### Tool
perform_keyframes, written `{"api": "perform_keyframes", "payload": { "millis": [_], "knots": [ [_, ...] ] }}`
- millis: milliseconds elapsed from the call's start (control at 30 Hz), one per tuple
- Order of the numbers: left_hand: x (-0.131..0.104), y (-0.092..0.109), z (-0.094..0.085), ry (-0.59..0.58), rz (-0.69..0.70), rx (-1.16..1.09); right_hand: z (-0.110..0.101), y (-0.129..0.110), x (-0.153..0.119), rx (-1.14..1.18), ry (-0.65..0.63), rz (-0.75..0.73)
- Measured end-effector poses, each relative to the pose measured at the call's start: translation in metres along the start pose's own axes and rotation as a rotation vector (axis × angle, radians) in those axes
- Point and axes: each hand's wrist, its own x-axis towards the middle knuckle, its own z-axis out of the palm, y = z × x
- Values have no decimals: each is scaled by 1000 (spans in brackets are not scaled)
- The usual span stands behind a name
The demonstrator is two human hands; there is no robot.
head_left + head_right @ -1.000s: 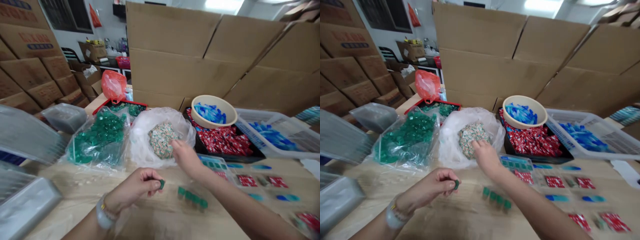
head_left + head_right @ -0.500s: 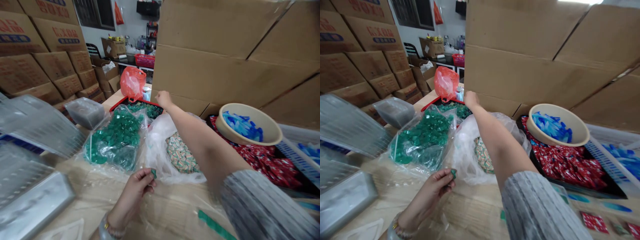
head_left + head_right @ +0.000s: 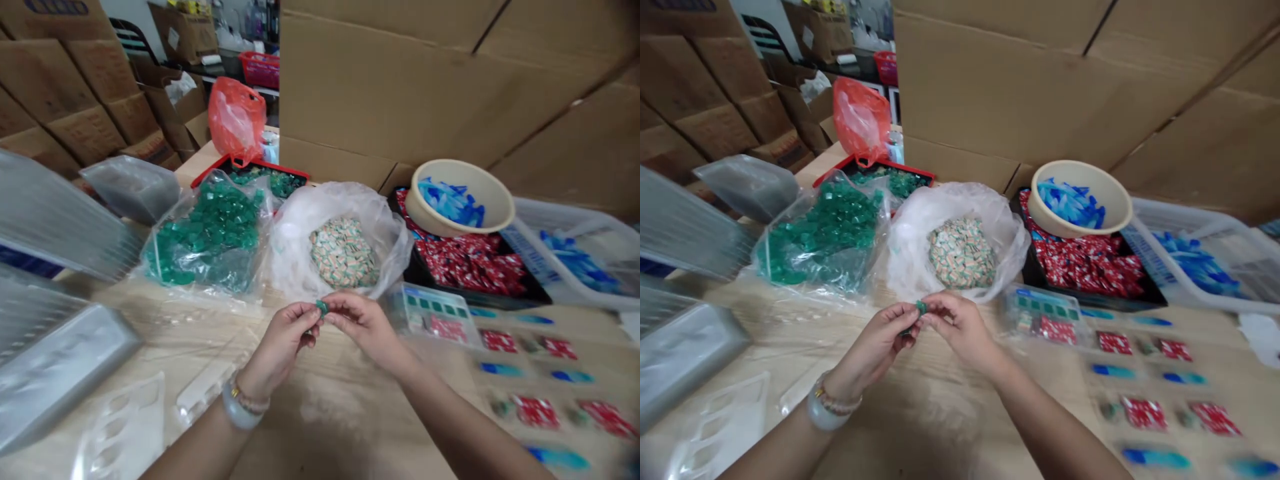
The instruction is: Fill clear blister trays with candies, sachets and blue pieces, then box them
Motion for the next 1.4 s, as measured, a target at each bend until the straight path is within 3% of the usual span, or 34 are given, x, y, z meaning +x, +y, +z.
{"api": "perform_keyframes", "payload": {
  "millis": [167,400,467,600,700,767,833,933,1033,1200,1300,1400],
  "knots": [
    [-10,-21,20,-140,-50,51,-13,9,-36,337,117,200],
    [-16,-33,44,-176,-98,112,-13,14,-65,484,240,248],
    [-13,-34,49,-117,18,263,-14,12,-67,445,258,242],
    [-3,-31,53,-68,381,581,-23,5,-65,313,248,220],
    [2,-28,48,-65,452,617,-36,6,-60,190,200,211],
    [2,-31,42,-9,364,506,-46,13,-58,-71,191,199],
    [-1,-41,33,34,168,314,-51,21,-55,-480,133,188],
    [-6,-66,23,-17,-91,129,-48,34,-51,-1015,-91,226],
    [-6,-89,17,-61,-109,165,-36,45,-48,-1269,-235,251],
    [-3,-93,13,-82,-125,93,-25,55,-58,-1343,-169,251],
    [-9,-82,12,-96,-227,-133,-22,48,-75,-1253,19,236],
    [-17,-77,15,-133,-243,-238,-9,37,-98,-971,204,128]
  ]
}}
